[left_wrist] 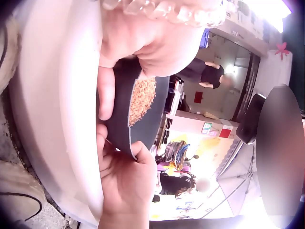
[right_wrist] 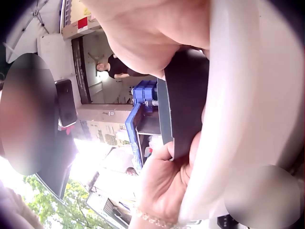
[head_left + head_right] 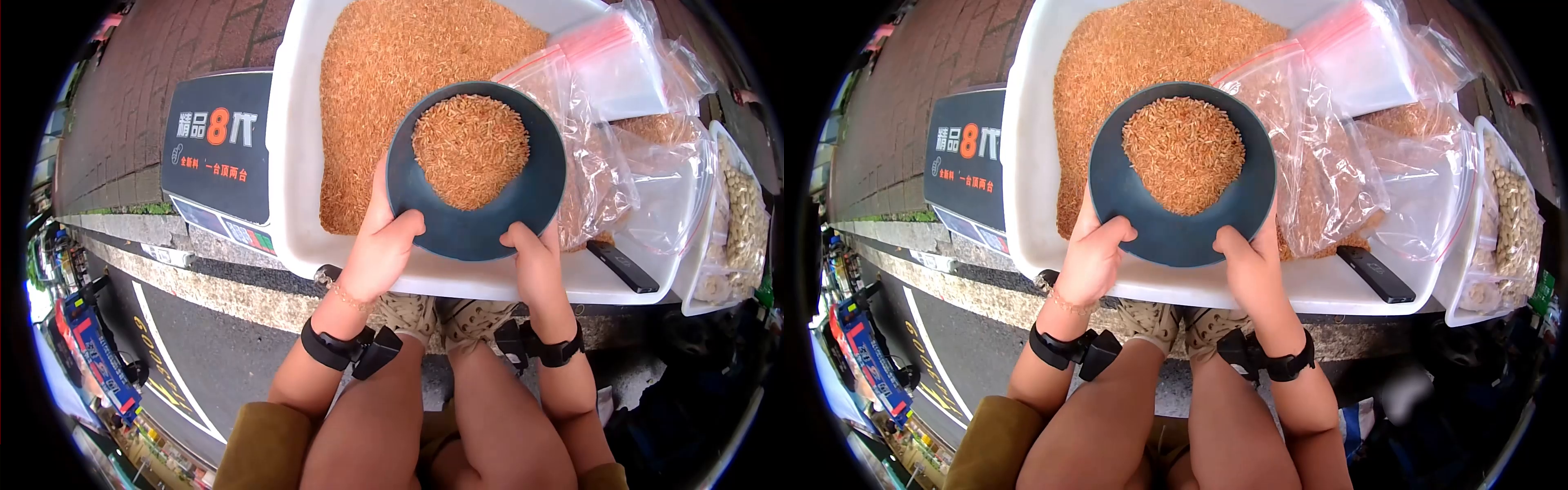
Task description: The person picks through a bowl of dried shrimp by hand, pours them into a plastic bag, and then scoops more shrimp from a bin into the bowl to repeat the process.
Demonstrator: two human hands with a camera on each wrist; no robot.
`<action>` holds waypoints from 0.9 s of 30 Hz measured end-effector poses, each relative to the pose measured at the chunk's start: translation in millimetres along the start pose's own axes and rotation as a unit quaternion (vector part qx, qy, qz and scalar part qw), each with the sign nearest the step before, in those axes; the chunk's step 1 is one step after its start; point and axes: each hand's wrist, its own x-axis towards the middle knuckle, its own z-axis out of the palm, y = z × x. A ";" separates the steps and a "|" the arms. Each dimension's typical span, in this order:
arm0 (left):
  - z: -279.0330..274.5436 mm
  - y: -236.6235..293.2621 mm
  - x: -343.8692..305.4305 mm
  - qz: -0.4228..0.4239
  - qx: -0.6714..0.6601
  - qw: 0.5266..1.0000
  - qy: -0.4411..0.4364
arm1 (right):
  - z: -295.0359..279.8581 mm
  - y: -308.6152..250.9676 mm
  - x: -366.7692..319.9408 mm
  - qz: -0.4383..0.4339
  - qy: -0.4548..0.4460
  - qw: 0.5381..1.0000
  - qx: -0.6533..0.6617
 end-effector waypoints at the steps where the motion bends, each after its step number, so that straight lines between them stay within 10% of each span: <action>1: 1.0 0.0 0.1 0.001 0.000 1.000 0.000 | -0.3 -2.7 2.0 0.062 0.014 0.998 -0.007; 8: -1.9 7.3 -1.0 -0.039 -0.016 0.998 -0.040 | 0.8 -4.5 0.4 0.082 0.011 0.996 -0.020; 10: -3.0 4.0 -1.9 0.015 0.002 0.999 -0.050 | 1.7 3.4 -4.2 -0.083 -0.036 0.996 -0.024; 14: -2.9 3.2 2.4 -0.026 -0.015 0.998 -0.050 | 2.7 -6.0 0.8 0.053 0.019 0.998 -0.013; 27: -2.5 4.2 -1.3 -0.023 -0.017 0.999 -0.042 | -3.6 8.3 2.4 0.009 -0.007 0.999 0.048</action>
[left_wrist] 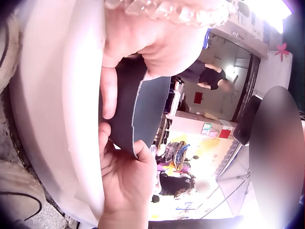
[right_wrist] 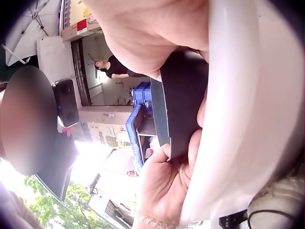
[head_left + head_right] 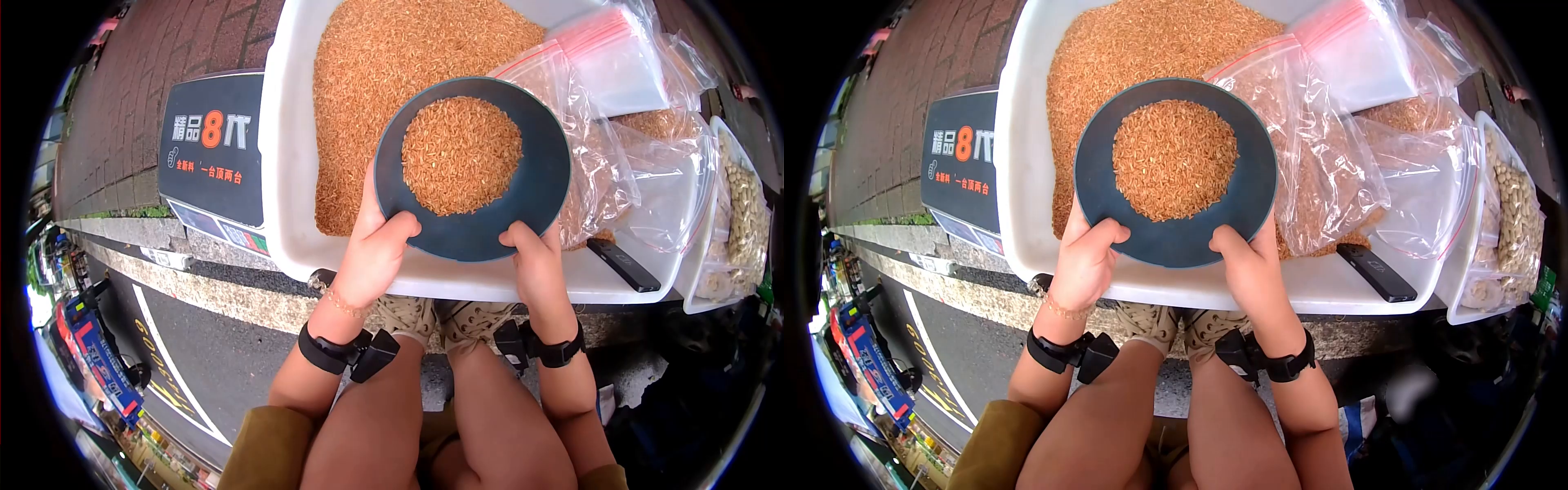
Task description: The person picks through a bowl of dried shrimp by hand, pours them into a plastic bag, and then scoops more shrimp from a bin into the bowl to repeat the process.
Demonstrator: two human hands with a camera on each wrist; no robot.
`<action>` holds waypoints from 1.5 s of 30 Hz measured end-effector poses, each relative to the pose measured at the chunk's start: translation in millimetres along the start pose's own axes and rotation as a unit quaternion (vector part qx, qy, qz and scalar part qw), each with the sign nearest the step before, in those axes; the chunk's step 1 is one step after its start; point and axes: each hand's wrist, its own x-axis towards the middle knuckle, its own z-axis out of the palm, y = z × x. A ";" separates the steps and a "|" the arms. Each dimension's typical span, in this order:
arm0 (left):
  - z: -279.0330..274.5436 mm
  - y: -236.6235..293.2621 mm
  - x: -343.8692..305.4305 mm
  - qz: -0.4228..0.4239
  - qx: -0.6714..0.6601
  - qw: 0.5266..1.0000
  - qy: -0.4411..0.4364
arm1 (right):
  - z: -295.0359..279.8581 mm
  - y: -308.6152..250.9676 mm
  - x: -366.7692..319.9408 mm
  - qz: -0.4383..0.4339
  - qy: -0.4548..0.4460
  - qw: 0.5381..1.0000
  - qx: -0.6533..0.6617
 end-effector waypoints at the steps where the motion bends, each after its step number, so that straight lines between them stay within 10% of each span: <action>1: 0.1 -0.1 0.2 0.000 0.000 1.000 0.000 | 0.7 -0.6 -0.2 0.003 0.004 1.000 0.004; 45: -0.5 5.1 -4.3 0.014 -0.061 0.998 0.009 | 6.2 -10.1 -4.5 -0.025 0.000 1.000 0.007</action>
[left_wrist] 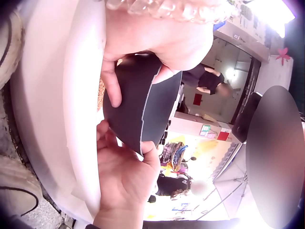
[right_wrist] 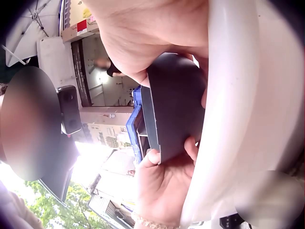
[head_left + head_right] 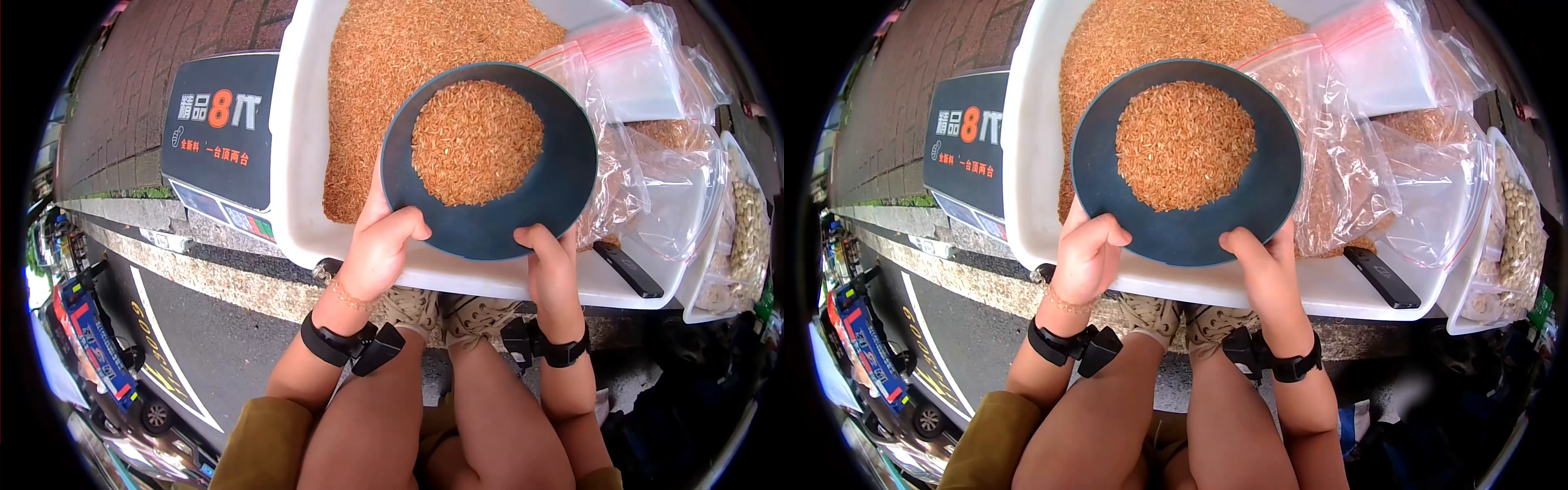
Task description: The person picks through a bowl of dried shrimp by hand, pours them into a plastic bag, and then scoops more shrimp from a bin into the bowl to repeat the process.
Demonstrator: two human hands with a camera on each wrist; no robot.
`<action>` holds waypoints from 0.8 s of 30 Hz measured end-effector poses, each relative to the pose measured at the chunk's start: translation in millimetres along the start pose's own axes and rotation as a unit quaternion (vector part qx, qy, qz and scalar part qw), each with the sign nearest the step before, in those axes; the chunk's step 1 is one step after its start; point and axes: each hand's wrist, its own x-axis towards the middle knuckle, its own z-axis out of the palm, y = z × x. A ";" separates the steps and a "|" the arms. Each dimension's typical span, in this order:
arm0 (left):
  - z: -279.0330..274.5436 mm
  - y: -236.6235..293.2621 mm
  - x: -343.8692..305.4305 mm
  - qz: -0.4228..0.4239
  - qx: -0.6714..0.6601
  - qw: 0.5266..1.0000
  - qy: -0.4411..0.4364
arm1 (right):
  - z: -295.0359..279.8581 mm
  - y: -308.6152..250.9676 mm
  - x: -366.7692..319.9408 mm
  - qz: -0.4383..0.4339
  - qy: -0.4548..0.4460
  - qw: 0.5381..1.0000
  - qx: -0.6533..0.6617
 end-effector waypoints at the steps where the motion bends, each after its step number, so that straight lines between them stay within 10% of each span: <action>1: 0.1 0.1 -0.2 0.000 0.000 1.000 0.000 | -0.5 0.4 0.3 0.002 -0.002 1.000 0.003; 24: 4.1 0.1 -0.6 0.008 -0.017 1.000 0.020 | -5.0 2.7 1.2 0.031 -0.012 0.999 0.009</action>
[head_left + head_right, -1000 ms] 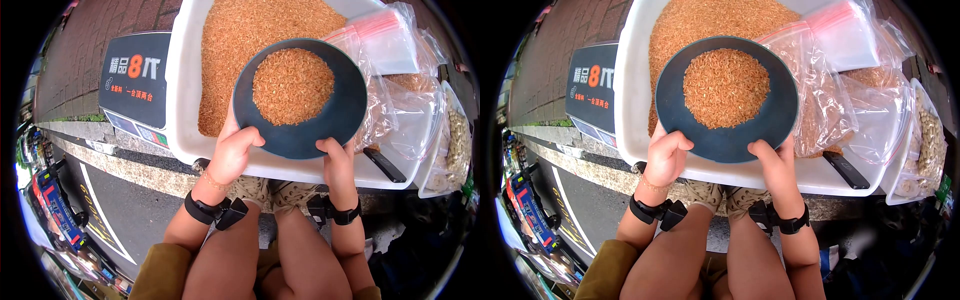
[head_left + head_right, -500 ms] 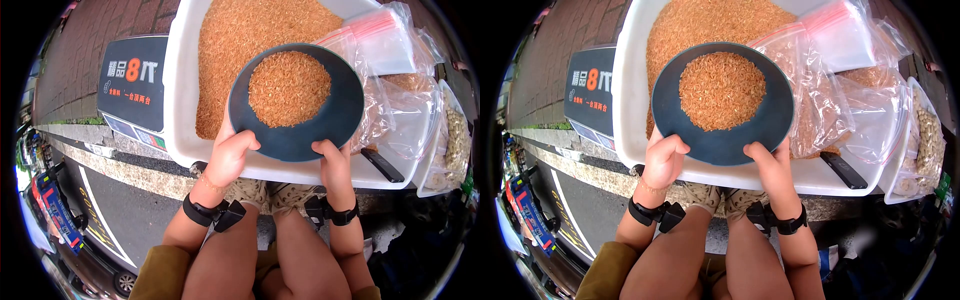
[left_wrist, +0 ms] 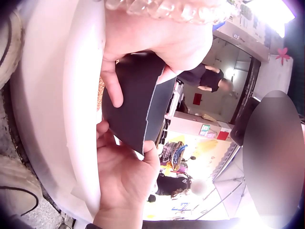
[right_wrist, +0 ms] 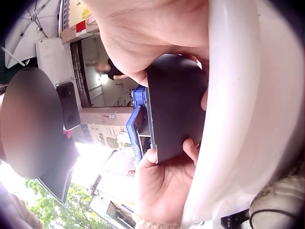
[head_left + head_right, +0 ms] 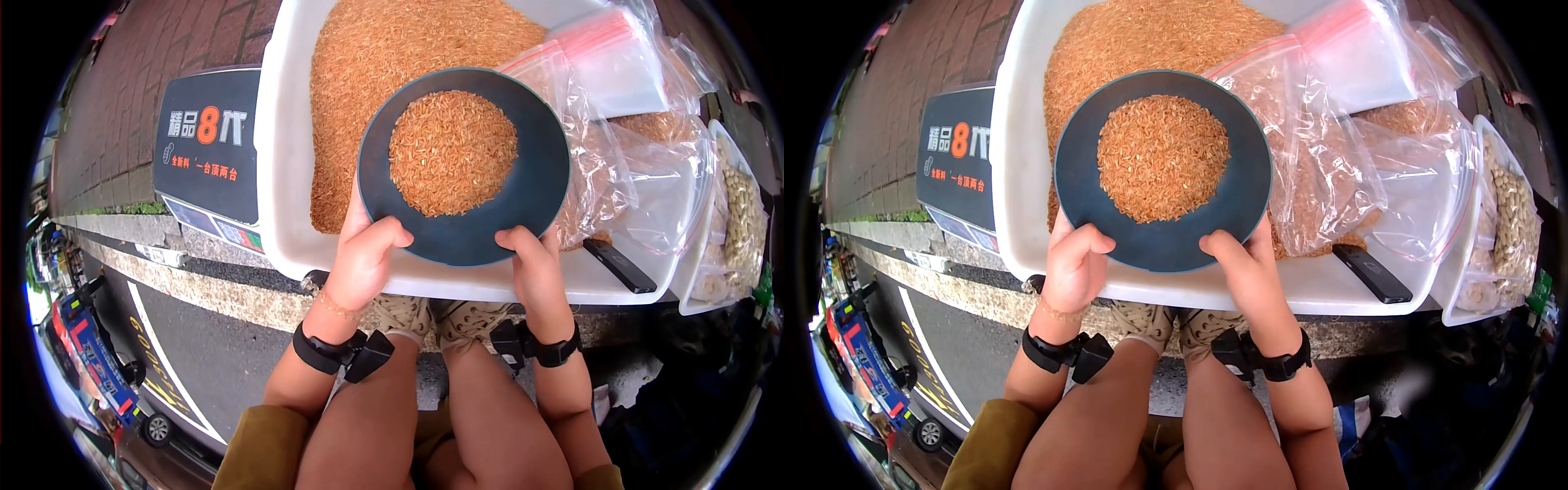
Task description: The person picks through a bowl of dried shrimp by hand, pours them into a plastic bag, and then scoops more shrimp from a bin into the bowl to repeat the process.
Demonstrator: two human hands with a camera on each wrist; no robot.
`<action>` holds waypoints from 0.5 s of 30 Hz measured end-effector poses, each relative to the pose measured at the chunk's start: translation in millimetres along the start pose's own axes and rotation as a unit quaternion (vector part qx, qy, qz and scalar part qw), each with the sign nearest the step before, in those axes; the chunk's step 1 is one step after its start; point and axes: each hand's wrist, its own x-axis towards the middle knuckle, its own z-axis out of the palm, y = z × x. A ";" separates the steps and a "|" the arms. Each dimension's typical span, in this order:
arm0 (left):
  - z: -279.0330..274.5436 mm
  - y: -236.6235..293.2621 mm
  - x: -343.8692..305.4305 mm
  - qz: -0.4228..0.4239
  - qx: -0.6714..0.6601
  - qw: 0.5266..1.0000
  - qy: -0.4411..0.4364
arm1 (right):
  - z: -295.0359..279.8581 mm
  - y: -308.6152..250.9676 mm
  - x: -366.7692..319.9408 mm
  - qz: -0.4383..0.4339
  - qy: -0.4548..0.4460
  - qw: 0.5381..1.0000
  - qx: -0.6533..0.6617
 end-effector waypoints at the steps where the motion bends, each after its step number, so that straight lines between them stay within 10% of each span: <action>1: 0.0 -0.1 -0.4 -0.001 0.000 1.000 -0.001 | -0.4 0.5 0.0 0.012 0.004 1.000 0.004; 10: -3.5 -5.8 0.2 -0.003 -0.021 1.000 0.009 | 12.9 -9.2 3.1 -0.072 -0.004 0.997 0.043; 15: -6.5 -4.0 6.6 0.059 -0.101 0.988 0.098 | -24.3 -20.6 7.4 -0.240 0.091 0.932 -0.255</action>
